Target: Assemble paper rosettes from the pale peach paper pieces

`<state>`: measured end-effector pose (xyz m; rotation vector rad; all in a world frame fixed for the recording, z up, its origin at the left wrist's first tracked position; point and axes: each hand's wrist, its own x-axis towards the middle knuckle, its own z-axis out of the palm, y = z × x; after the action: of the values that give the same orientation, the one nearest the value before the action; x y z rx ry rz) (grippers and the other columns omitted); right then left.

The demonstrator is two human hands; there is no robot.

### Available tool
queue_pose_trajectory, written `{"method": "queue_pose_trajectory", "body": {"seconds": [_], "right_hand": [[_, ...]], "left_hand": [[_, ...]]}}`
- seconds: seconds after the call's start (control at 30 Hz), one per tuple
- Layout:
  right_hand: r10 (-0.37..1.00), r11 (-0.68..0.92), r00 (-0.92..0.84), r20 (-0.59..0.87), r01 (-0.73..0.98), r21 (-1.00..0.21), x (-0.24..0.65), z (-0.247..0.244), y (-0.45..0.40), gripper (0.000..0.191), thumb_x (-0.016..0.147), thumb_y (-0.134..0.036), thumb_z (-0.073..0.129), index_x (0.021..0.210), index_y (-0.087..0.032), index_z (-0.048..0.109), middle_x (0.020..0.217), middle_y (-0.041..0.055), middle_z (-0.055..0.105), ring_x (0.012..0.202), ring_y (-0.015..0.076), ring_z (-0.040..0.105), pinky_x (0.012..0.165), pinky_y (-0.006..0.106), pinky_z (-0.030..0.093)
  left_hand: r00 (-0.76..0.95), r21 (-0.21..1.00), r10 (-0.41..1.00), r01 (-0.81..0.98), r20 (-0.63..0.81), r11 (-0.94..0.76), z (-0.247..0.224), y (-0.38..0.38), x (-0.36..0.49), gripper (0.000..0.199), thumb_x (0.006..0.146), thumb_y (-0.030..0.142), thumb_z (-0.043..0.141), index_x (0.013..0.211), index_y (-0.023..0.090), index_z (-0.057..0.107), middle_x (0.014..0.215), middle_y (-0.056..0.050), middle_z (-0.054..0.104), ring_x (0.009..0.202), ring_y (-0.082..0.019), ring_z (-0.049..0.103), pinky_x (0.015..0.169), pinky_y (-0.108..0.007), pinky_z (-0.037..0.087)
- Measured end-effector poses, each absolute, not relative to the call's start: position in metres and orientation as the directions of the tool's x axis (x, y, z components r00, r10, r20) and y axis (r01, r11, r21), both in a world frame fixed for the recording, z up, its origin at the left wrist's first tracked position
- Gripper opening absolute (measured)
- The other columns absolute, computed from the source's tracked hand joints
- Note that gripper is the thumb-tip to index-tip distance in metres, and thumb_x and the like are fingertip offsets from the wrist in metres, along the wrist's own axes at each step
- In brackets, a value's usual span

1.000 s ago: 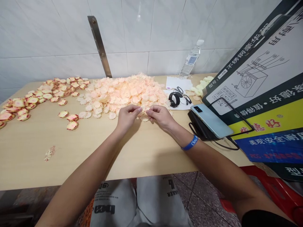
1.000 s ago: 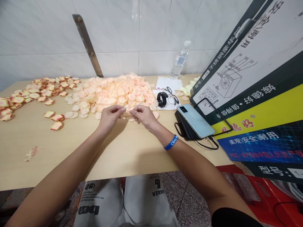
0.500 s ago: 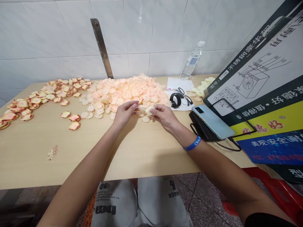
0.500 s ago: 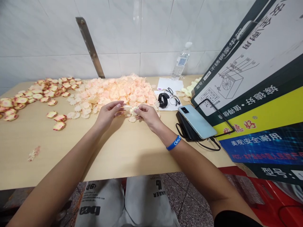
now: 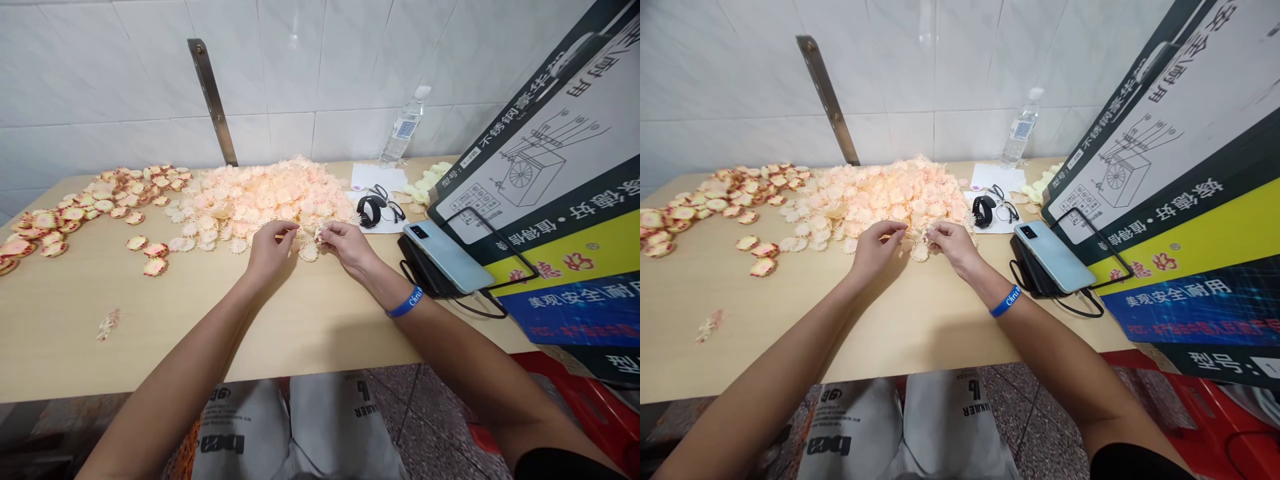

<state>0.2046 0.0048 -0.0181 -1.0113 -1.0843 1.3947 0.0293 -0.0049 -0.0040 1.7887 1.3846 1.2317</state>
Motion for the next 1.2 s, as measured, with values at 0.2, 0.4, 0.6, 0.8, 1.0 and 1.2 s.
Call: {"method": "queue_pose_trajectory", "body": {"seconds": [0.2,0.4,0.6,0.8,1.0,1.2], "right_hand": [[0.996,-0.042,-0.083,-0.026,-0.203,-0.978,0.202,-0.016,0.001,0.042,0.049,-0.045,0.088,0.059,-0.017,0.058,0.057,-0.0042,0.053,0.054,0.0083,0.050,0.053,0.023,0.043],[0.998,-0.015,-0.060,-0.004,-0.188,-0.982,0.202,-0.015,-0.001,0.038,0.053,-0.045,0.086,0.058,-0.017,0.061,0.058,-0.0031,0.055,0.057,0.0093,0.052,0.056,0.024,0.044],[0.993,-0.012,-0.117,0.008,-0.168,-0.986,0.198,-0.015,-0.004,0.037,0.056,-0.049,0.083,0.062,-0.016,0.068,0.062,0.0004,0.062,0.059,0.0104,0.054,0.057,0.024,0.044],[0.985,-0.041,-0.172,-0.003,-0.214,-0.976,0.199,-0.017,-0.001,0.035,0.055,-0.045,0.085,0.062,-0.016,0.065,0.058,-0.0011,0.059,0.055,0.0093,0.052,0.053,0.023,0.042],[0.996,-0.069,-0.076,-0.048,-0.292,-0.954,0.209,-0.014,0.004,0.040,0.047,-0.043,0.089,0.065,-0.017,0.063,0.062,-0.0029,0.058,0.059,0.0089,0.055,0.057,0.022,0.048],[0.989,-0.129,-0.115,-0.094,-0.352,-0.927,0.205,-0.008,-0.001,0.039,0.050,-0.033,0.089,0.077,-0.019,0.065,0.074,-0.0034,0.061,0.066,0.0083,0.060,0.067,0.023,0.053]], "left_hand": [[0.129,0.876,0.948,0.362,0.291,-0.318,0.003,-0.010,0.034,0.021,0.083,0.033,0.061,0.092,0.018,0.073,0.100,-0.006,0.074,0.094,-0.019,0.066,0.084,-0.029,0.052],[0.149,0.899,0.954,0.323,0.260,-0.296,0.002,-0.014,0.039,0.019,0.078,0.033,0.067,0.089,0.019,0.072,0.097,-0.006,0.073,0.084,-0.018,0.066,0.075,-0.028,0.052],[0.117,0.883,0.948,0.346,0.296,-0.318,0.000,-0.015,0.042,0.016,0.076,0.035,0.068,0.078,0.019,0.071,0.084,-0.004,0.072,0.078,-0.017,0.064,0.070,-0.027,0.051],[-0.006,0.951,0.973,0.214,0.229,-0.222,0.001,-0.008,0.034,0.014,0.073,0.032,0.066,0.073,0.018,0.066,0.076,-0.002,0.068,0.075,-0.015,0.063,0.071,-0.028,0.052],[-0.171,0.979,0.976,-0.125,0.137,-0.160,0.005,0.009,0.013,0.032,0.067,0.042,0.071,0.081,0.020,0.053,0.081,0.000,0.063,0.080,-0.013,0.066,0.073,-0.027,0.053],[-0.097,0.979,0.987,-0.142,0.130,-0.143,0.002,0.006,0.017,0.038,0.063,0.040,0.073,0.089,0.021,0.053,0.068,0.005,0.055,0.065,-0.010,0.058,0.071,-0.027,0.051]]}}
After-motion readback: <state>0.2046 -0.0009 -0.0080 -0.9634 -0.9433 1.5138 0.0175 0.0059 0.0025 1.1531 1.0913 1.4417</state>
